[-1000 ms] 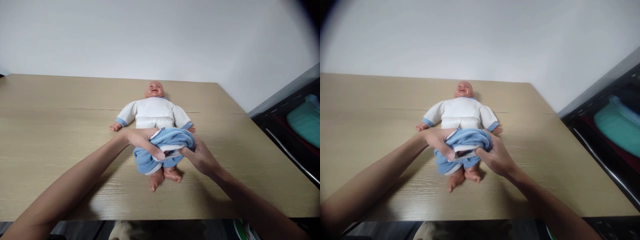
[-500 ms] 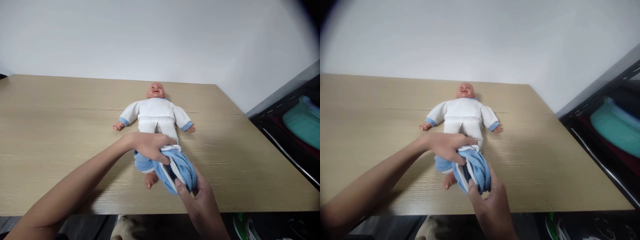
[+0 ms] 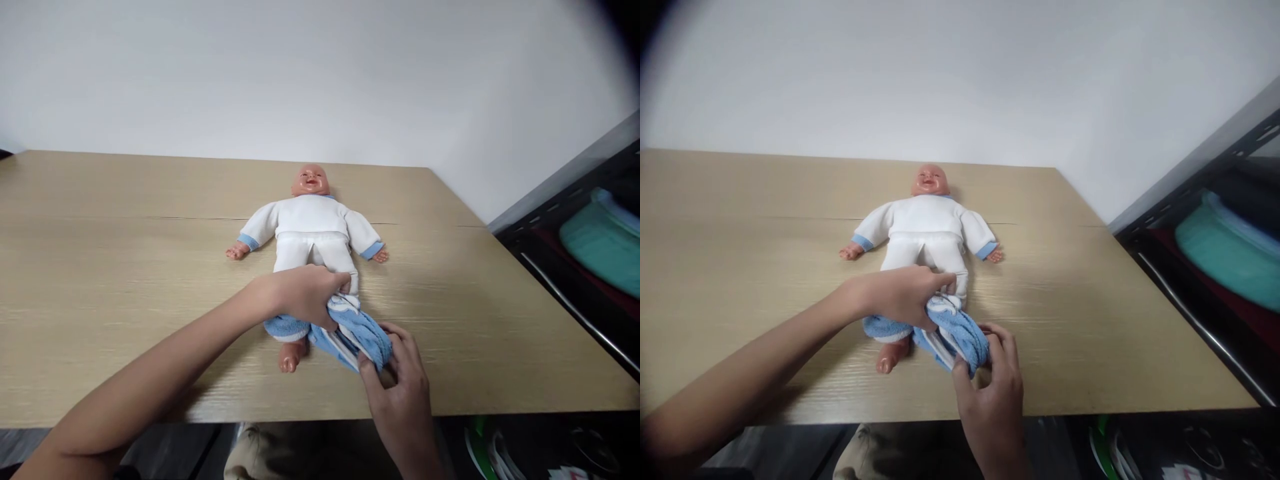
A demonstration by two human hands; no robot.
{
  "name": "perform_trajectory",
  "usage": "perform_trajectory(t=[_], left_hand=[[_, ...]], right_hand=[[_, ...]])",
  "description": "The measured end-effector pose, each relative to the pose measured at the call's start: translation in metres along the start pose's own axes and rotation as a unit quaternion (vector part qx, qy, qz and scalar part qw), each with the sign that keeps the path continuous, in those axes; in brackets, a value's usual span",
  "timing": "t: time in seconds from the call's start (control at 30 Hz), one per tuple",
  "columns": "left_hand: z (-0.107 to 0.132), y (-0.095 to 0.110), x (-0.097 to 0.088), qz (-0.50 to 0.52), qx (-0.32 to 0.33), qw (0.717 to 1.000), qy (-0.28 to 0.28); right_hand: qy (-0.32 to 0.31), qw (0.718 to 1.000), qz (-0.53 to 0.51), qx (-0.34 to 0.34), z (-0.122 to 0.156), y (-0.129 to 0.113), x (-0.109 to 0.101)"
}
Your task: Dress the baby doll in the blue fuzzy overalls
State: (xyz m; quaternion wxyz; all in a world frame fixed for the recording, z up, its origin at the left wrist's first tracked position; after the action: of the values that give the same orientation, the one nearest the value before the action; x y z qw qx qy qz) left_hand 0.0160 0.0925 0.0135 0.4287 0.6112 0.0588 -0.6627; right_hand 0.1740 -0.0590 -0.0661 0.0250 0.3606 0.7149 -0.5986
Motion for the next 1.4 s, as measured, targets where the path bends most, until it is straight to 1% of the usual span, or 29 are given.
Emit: perform_trajectory(t=[0.13, 0.23, 0.3, 0.4, 0.5, 0.57, 0.7, 0.77, 0.87, 0.93, 1.03, 1.13, 1.2, 1.3, 1.4], left_hand=[[0.000, -0.004, 0.003, 0.016, 0.012, 1.000, -0.006], [0.000, -0.006, 0.002, 0.077, 0.033, 0.996, -0.020], [0.001, -0.007, -0.001, 0.119, 0.048, 0.992, -0.018], [0.004, -0.009, -0.003, 0.164, 0.057, 0.985, -0.011], [0.008, -0.012, -0.001, 0.222, 0.061, 0.973, -0.004], [0.011, -0.014, 0.001, 0.254, 0.066, 0.965, 0.010], [0.018, -0.018, 0.004, 0.285, 0.062, 0.956, 0.039], [0.021, -0.020, 0.007, 0.303, 0.060, 0.950, 0.047], [0.026, -0.022, 0.009, 0.319, 0.072, 0.943, 0.062], [0.030, -0.023, 0.008, 0.323, 0.080, 0.940, 0.072], [0.035, -0.025, 0.008, 0.299, 0.072, 0.948, 0.084], [0.040, -0.028, 0.005, 0.226, 0.069, 0.962, 0.136], [0.042, -0.030, 0.005, 0.187, 0.066, 0.965, 0.169], [0.043, -0.033, 0.007, 0.172, 0.060, 0.967, 0.176], [0.042, -0.033, 0.005, 0.181, 0.081, 0.964, 0.176]], right_hand=[[-0.046, 0.989, -0.089, 0.106, 0.004, 0.008, 0.007], [-0.058, 0.971, -0.173, 0.155, 0.001, 0.009, 0.010], [-0.065, 0.958, -0.218, 0.177, -0.004, 0.011, 0.012], [-0.076, 0.946, -0.255, 0.187, -0.011, 0.015, 0.017], [-0.092, 0.943, -0.272, 0.166, -0.016, 0.019, 0.023], [-0.109, 0.944, -0.269, 0.155, -0.017, 0.021, 0.027], [-0.146, 0.949, -0.232, 0.154, -0.020, 0.022, 0.030], [-0.158, 0.949, -0.233, 0.140, -0.024, 0.018, 0.029], [-0.127, 0.956, -0.251, 0.083, -0.035, 0.008, 0.022], [-0.115, 0.964, -0.236, 0.041, -0.044, 0.003, 0.017], [-0.154, 0.971, -0.183, -0.009, -0.054, 0.001, 0.015], [-0.185, 0.973, -0.132, -0.047, -0.067, 0.002, 0.016], [-0.207, 0.970, -0.096, -0.079, -0.078, 0.000, 0.016], [-0.263, 0.953, -0.052, -0.139, -0.096, -0.009, 0.014], [-0.319, 0.931, -0.032, -0.176, -0.111, -0.017, 0.011]])
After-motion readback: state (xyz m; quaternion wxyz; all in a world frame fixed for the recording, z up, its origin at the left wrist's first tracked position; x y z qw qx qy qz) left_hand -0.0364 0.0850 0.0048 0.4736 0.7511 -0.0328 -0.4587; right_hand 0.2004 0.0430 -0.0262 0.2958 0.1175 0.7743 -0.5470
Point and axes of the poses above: each hand's wrist, its own z-axis away from the middle knuckle, its own x-axis out of the palm, y = z × x, the point moved 4 cm from there along -z, towards the middle knuckle, and after that the axes turned 5 degrees about y, right-handed, at the moved point
